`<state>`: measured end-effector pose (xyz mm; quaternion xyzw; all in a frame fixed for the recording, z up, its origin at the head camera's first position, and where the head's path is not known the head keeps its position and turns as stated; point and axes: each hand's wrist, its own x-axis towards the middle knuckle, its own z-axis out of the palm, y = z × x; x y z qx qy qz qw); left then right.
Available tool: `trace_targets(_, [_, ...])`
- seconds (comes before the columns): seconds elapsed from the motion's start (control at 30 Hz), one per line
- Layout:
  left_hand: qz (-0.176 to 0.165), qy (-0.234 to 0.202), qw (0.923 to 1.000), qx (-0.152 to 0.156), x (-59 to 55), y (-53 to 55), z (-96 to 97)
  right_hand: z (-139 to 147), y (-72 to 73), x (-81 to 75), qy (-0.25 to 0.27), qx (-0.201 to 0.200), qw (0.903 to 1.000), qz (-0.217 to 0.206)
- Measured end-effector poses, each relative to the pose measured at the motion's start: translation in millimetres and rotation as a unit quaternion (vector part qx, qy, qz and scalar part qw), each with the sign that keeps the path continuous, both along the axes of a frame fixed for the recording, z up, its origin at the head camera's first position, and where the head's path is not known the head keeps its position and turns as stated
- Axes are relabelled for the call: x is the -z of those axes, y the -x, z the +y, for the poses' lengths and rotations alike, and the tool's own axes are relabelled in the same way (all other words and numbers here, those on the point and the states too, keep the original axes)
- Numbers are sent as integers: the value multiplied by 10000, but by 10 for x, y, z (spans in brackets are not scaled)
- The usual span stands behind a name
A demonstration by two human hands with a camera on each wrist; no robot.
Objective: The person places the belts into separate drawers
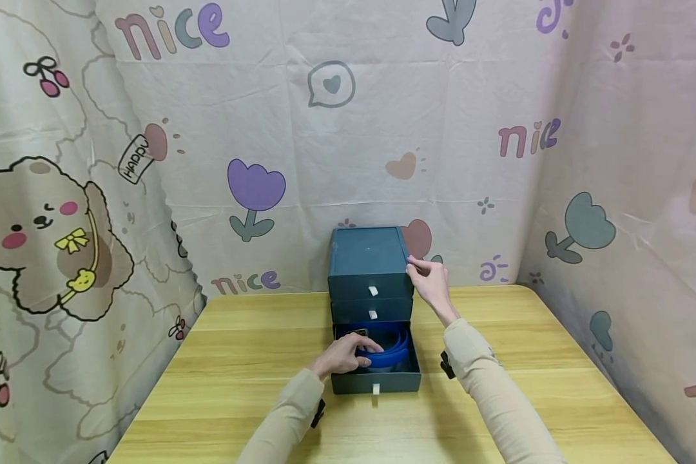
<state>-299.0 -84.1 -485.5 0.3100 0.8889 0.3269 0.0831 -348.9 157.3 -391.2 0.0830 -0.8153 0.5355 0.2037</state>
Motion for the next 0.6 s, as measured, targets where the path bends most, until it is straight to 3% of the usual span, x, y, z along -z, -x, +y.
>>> trace_targets(0.6, [-72,385,9991,-159,34,52,48,-14,-3,-13,54,10,10000,3])
